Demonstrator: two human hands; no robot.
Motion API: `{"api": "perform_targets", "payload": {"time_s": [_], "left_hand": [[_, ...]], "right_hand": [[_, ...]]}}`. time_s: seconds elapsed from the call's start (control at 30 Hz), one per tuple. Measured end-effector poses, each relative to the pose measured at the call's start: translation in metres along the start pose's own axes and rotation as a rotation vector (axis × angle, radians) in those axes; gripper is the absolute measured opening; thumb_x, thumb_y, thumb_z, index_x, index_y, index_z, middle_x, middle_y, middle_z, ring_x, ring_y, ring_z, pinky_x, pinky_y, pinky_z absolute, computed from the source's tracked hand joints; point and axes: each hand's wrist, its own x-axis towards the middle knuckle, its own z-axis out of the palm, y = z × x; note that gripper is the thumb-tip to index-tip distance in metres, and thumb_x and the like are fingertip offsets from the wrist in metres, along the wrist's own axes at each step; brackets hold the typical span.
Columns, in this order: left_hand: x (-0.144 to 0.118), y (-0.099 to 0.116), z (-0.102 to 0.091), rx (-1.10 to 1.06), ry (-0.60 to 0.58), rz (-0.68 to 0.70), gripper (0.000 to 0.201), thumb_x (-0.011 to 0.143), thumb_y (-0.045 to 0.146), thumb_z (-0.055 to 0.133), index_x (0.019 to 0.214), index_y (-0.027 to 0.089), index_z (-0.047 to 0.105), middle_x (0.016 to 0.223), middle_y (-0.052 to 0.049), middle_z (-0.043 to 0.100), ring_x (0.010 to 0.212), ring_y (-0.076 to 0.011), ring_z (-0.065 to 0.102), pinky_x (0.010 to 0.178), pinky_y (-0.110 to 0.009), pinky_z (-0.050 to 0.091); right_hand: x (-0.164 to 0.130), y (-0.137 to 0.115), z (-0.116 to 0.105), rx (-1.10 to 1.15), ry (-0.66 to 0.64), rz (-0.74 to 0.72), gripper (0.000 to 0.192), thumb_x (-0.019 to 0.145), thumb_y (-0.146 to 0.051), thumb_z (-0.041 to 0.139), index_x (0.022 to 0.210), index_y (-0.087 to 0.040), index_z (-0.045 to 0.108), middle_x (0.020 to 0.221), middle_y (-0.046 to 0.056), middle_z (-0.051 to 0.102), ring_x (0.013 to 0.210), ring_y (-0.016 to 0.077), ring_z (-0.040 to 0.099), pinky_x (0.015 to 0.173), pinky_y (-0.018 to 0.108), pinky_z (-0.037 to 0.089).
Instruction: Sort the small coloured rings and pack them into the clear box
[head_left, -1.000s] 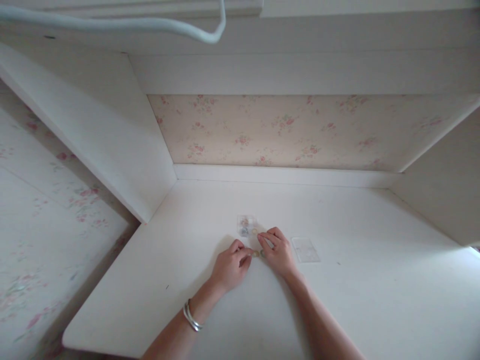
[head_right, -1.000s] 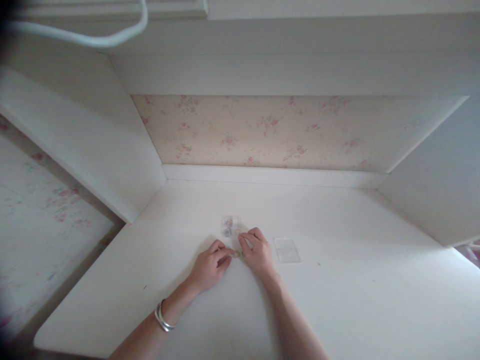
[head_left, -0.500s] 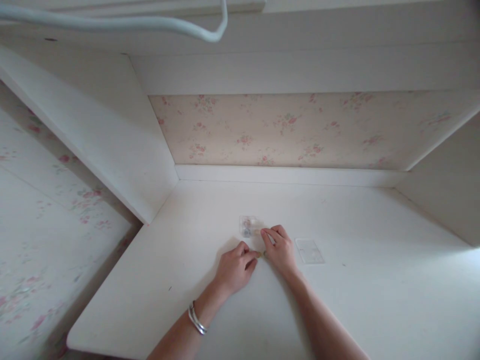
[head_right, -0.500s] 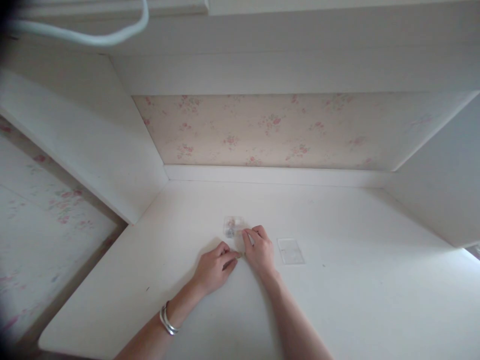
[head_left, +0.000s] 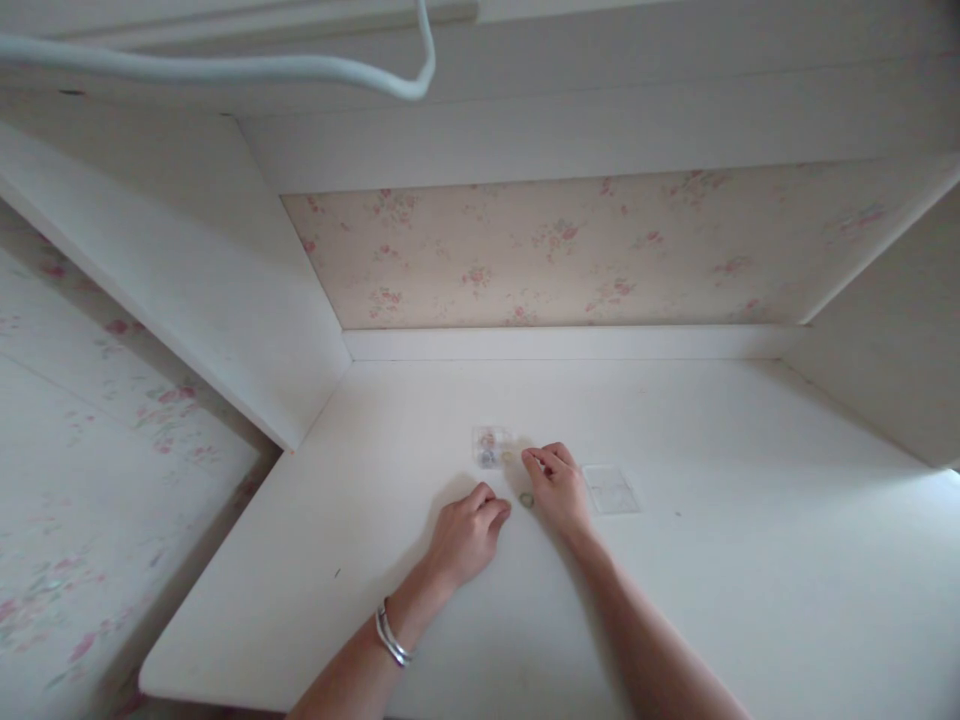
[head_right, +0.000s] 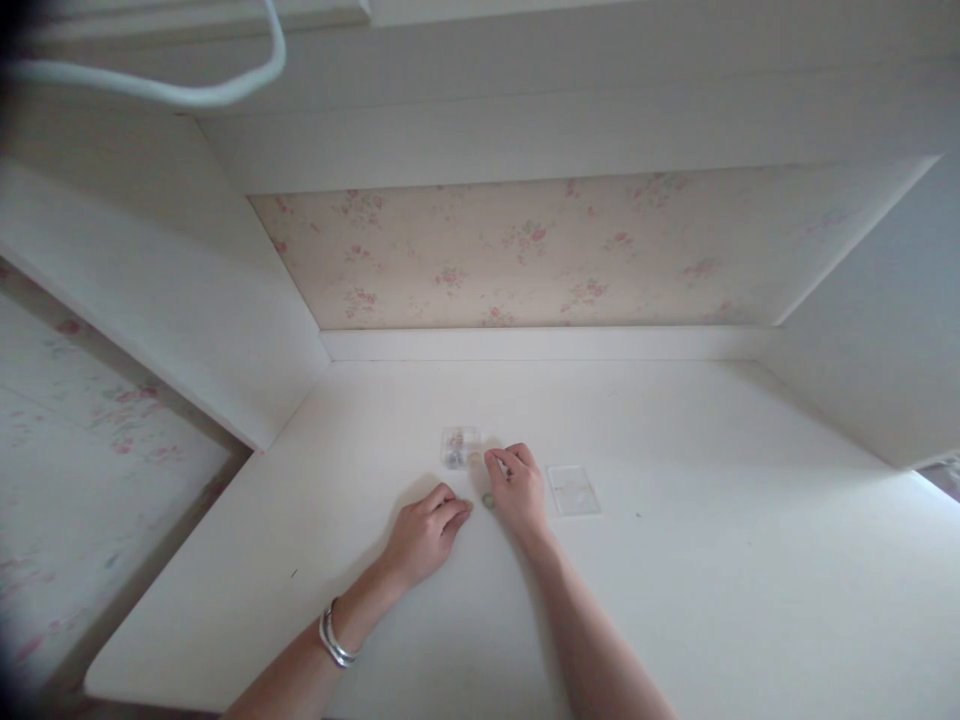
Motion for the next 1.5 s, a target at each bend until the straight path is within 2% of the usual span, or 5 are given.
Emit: {"api": "perform_targets", "payload": {"time_s": [0.33, 0.73, 0.93, 1.27, 1.5], "left_hand": [[0.011, 0.007, -0.004, -0.203, 0.113, -0.091, 0.026, 0.093, 0.029, 0.04, 0.088, 0.021, 0.064, 0.083, -0.002, 0.056, 0.071, -0.0102, 0.056, 0.067, -0.021, 0.045], [0.07, 0.0, -0.004, 0.0, 0.167, -0.088, 0.021, 0.091, 0.027, 0.045, 0.094, 0.021, 0.065, 0.088, -0.002, 0.058, 0.077, -0.0112, 0.058, 0.073, -0.023, 0.045], [0.054, -0.01, -0.012, -0.058, 0.178, -0.148, 0.024, 0.092, 0.028, 0.041, 0.097, 0.021, 0.064, 0.09, -0.003, 0.06, 0.079, -0.012, 0.059, 0.074, -0.023, 0.045], [0.013, -0.03, -0.017, -0.47, 0.061, -0.414, 0.035, 0.088, 0.044, 0.042, 0.091, 0.018, 0.066, 0.083, -0.002, 0.069, 0.075, -0.016, 0.062, 0.07, -0.025, 0.045], [0.01, -0.028, -0.014, -0.507, 0.068, -0.429, 0.038, 0.088, 0.046, 0.041, 0.091, 0.018, 0.066, 0.076, -0.001, 0.068, 0.067, -0.0141, 0.059, 0.061, -0.023, 0.042]], "right_hand": [[0.002, 0.001, -0.003, 0.045, -0.011, 0.019, 0.03, 0.085, -0.041, 0.047, 0.082, -0.02, 0.069, 0.077, 0.002, 0.056, 0.058, 0.0109, 0.048, 0.058, 0.026, 0.041], [0.003, 0.004, -0.005, 0.085, -0.007, 0.037, 0.027, 0.085, -0.038, 0.049, 0.082, -0.022, 0.069, 0.079, 0.001, 0.055, 0.06, 0.0111, 0.05, 0.059, 0.025, 0.041], [0.001, 0.004, -0.007, 0.063, -0.061, -0.016, 0.025, 0.086, -0.035, 0.049, 0.08, -0.021, 0.069, 0.077, 0.001, 0.056, 0.06, 0.0103, 0.05, 0.057, 0.024, 0.04], [-0.014, -0.012, -0.026, -0.188, -0.496, -0.461, 0.011, 0.081, -0.023, 0.058, 0.083, -0.025, 0.068, 0.085, 0.002, 0.058, 0.081, 0.0152, 0.052, 0.075, 0.03, 0.035], [-0.014, -0.019, -0.026, -0.298, -0.566, -0.507, 0.014, 0.08, -0.018, 0.057, 0.08, -0.025, 0.069, 0.085, 0.002, 0.057, 0.08, 0.0152, 0.05, 0.073, 0.03, 0.033]]}}
